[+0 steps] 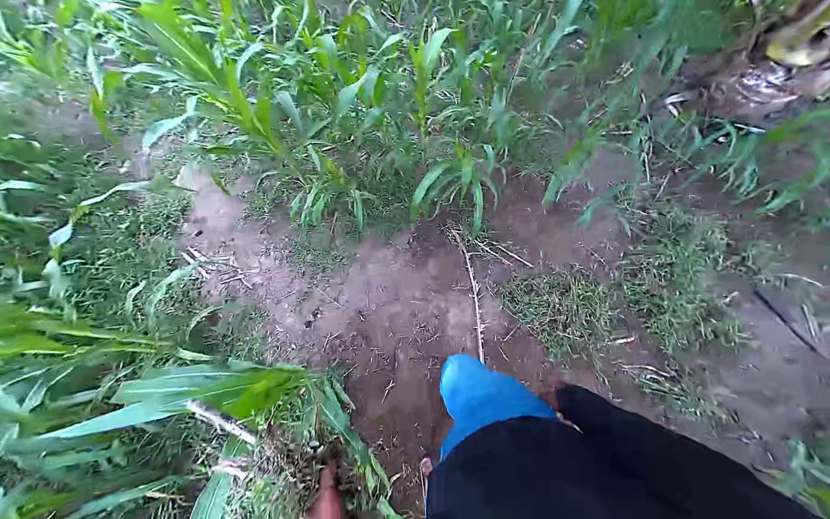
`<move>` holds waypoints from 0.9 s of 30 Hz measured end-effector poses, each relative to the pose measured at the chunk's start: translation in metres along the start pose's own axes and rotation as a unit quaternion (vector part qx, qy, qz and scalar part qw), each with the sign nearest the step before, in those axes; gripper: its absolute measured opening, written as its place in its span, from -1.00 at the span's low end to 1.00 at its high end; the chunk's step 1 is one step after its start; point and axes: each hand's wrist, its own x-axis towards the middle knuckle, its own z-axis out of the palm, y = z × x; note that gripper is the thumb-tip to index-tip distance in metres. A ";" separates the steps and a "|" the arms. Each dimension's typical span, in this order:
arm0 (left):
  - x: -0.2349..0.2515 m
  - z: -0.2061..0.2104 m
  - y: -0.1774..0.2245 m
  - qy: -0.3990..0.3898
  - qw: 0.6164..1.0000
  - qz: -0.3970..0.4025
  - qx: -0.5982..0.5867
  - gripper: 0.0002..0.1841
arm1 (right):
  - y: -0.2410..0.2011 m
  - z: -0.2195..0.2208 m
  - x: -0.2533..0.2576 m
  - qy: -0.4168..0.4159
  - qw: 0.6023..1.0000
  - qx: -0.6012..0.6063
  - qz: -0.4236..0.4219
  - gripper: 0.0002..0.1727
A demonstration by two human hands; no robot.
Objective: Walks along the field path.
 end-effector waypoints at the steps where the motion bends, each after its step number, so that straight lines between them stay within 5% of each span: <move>1: 0.000 0.026 0.018 -0.030 0.999 0.015 0.010 -0.16 | -0.001 -0.007 -0.005 -0.037 0.999 0.009 0.010 -0.32; 4: -0.014 0.098 0.074 -0.148 0.984 0.056 0.083 -0.26 | -0.010 -0.032 -0.044 -0.021 0.998 0.052 0.010 -0.36; 6: -0.033 0.136 0.113 -0.284 0.941 0.089 0.163 -0.32 | -0.024 -0.055 -0.069 0.005 0.992 0.106 0.063 -0.35; 10: -0.066 0.203 0.162 -0.574 0.764 0.159 0.246 -0.29 | -0.021 -0.078 -0.080 0.030 0.970 0.194 0.140 -0.28; 13: -0.092 0.235 0.177 -0.669 0.673 0.134 0.284 -0.33 | -0.014 -0.087 -0.077 0.017 0.969 0.185 0.165 -0.28; 15: -0.097 0.243 0.175 -0.660 0.678 0.141 0.290 -0.51 | -0.014 -0.089 -0.077 0.018 0.966 0.192 0.173 -0.30; 21: -0.073 0.263 0.172 -0.553 0.795 0.211 0.133 -0.78 | -0.041 -0.105 -0.086 0.021 0.956 0.200 0.215 -0.30; 27: -0.048 0.288 0.220 -0.556 0.790 0.251 0.060 -0.77 | -0.107 -0.107 -0.106 0.070 0.928 0.268 0.248 -0.30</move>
